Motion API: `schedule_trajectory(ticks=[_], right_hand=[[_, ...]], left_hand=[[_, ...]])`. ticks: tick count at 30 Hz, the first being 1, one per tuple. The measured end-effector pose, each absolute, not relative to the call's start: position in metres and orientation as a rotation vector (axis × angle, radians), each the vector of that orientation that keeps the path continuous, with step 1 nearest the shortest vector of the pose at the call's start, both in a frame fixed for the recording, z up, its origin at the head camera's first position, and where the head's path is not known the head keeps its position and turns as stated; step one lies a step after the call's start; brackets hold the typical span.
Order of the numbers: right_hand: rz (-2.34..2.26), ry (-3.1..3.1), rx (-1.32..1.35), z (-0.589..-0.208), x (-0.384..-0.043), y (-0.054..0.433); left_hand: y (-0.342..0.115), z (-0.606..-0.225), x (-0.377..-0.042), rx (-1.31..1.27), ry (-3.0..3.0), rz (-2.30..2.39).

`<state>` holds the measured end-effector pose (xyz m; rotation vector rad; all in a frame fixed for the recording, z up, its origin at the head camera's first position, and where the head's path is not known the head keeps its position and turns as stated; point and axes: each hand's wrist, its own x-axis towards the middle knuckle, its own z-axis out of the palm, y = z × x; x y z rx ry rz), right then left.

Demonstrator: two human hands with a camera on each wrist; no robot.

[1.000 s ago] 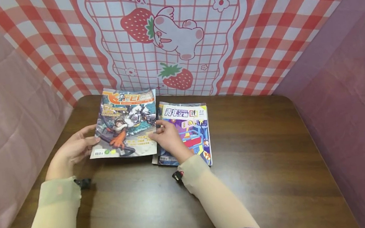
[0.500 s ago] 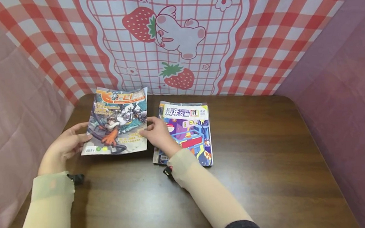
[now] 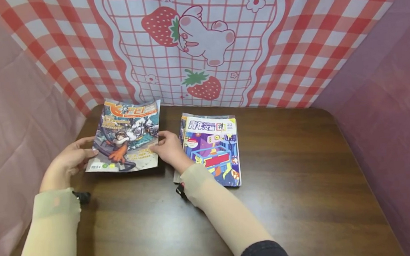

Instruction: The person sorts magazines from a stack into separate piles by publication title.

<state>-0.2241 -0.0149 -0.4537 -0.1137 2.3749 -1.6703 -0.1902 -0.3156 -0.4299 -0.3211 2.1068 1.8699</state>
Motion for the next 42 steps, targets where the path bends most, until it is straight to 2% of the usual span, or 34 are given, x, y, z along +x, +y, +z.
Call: schedule_trajectory(ticks=[13,42], right_hand=[[-1.651,2.373,-0.048,-0.456,-0.229,-0.032],[-1.573,2.391,-0.031,-0.476,-0.235,-0.050]], left_hand=[[-0.318,-0.426,-0.197,-0.419,2.258,1.724],[-0.325,-0.435,-0.206,-0.407,2.541,1.412]])
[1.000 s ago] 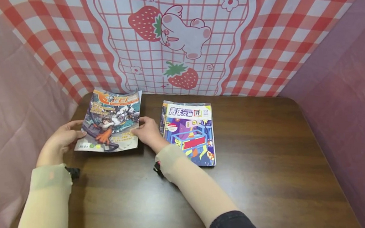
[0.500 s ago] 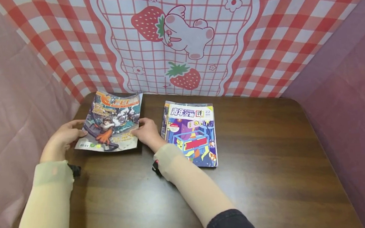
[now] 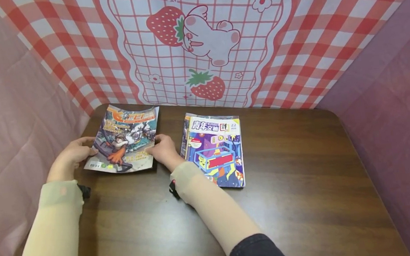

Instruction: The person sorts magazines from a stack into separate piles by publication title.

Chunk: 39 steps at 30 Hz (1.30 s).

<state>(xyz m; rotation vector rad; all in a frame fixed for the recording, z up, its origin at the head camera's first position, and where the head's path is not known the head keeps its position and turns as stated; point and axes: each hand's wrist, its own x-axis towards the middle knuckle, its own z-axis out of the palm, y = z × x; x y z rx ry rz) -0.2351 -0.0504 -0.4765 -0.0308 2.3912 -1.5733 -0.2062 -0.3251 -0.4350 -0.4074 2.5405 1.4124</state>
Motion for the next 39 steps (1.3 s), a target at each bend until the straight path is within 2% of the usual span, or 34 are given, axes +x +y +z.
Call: schedule_trajectory(ticks=[39], right_hand=[[-1.325,2.550,-0.070,-0.4791,-0.2335,-0.0466]], left_hand=[[-0.3240,-0.4397,-0.1999,-0.540,2.564,1.260]])
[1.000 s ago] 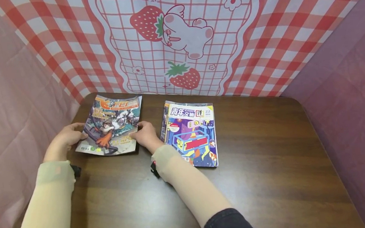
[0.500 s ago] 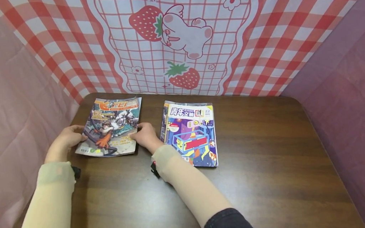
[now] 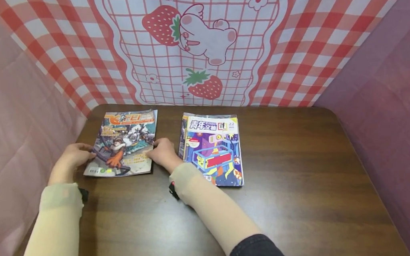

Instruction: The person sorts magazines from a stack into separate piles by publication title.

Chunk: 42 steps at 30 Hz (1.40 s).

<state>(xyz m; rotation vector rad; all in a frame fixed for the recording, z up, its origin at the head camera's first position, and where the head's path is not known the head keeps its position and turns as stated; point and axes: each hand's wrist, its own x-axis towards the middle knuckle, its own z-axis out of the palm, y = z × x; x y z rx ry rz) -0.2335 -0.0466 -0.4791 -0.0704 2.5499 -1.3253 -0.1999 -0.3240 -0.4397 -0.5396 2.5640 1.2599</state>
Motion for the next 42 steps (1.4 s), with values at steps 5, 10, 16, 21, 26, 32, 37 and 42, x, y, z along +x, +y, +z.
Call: schedule_trajectory(ticks=[5,10,16,21,26,32,37,42], right_hand=[[-1.305,2.576,-0.071,-0.476,-0.231,-0.045],[-1.344,2.565,-0.071,-0.473,-0.231,-0.043],[-1.406,2.533,-0.096,-0.470,-0.231,-0.040],[-1.490,2.511,-0.097,-0.471,-0.232,-0.036],[-1.548,2.490,-0.104,-0.467,-0.230,-0.030],[-1.664,2.450,-0.150,-0.456,-0.226,-0.022],[-1.727,2.415,-0.172,-0.452,-0.223,-0.015],[-1.746,2.424,-0.185,-0.446,-0.221,-0.007]], left_hand=[[-0.324,-0.435,-0.196,-0.554,2.624,1.166],[-0.323,-0.434,-0.195,-0.598,2.657,1.141],[-0.321,-0.431,-0.192,-0.518,2.789,1.006],[-0.309,-0.422,-0.192,-0.482,2.769,1.068],[-0.295,-0.416,-0.192,-0.477,2.742,1.145],[-0.280,-0.412,-0.190,-0.413,2.775,1.195],[-0.266,-0.406,-0.185,-0.426,2.694,1.332],[-0.254,-0.402,-0.179,-0.392,2.722,1.401]])
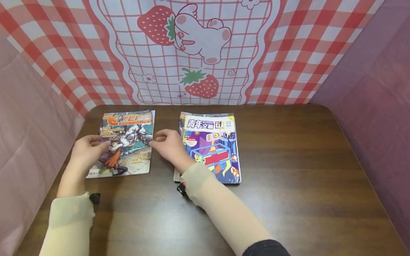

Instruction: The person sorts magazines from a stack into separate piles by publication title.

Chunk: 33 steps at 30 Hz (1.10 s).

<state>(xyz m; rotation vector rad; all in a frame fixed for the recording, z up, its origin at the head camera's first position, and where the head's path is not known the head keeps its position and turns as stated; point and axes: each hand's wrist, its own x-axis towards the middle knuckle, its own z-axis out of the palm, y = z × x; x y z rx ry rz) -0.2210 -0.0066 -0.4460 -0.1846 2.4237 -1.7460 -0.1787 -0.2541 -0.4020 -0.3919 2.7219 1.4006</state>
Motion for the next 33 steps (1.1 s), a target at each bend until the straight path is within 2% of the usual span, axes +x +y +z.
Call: schedule_trajectory(ticks=[33], right_hand=[[-1.962,2.398,-0.112,-0.422,-0.202,0.070]], left_hand=[[-0.194,-0.404,-0.168,-0.083,2.622,1.779]])
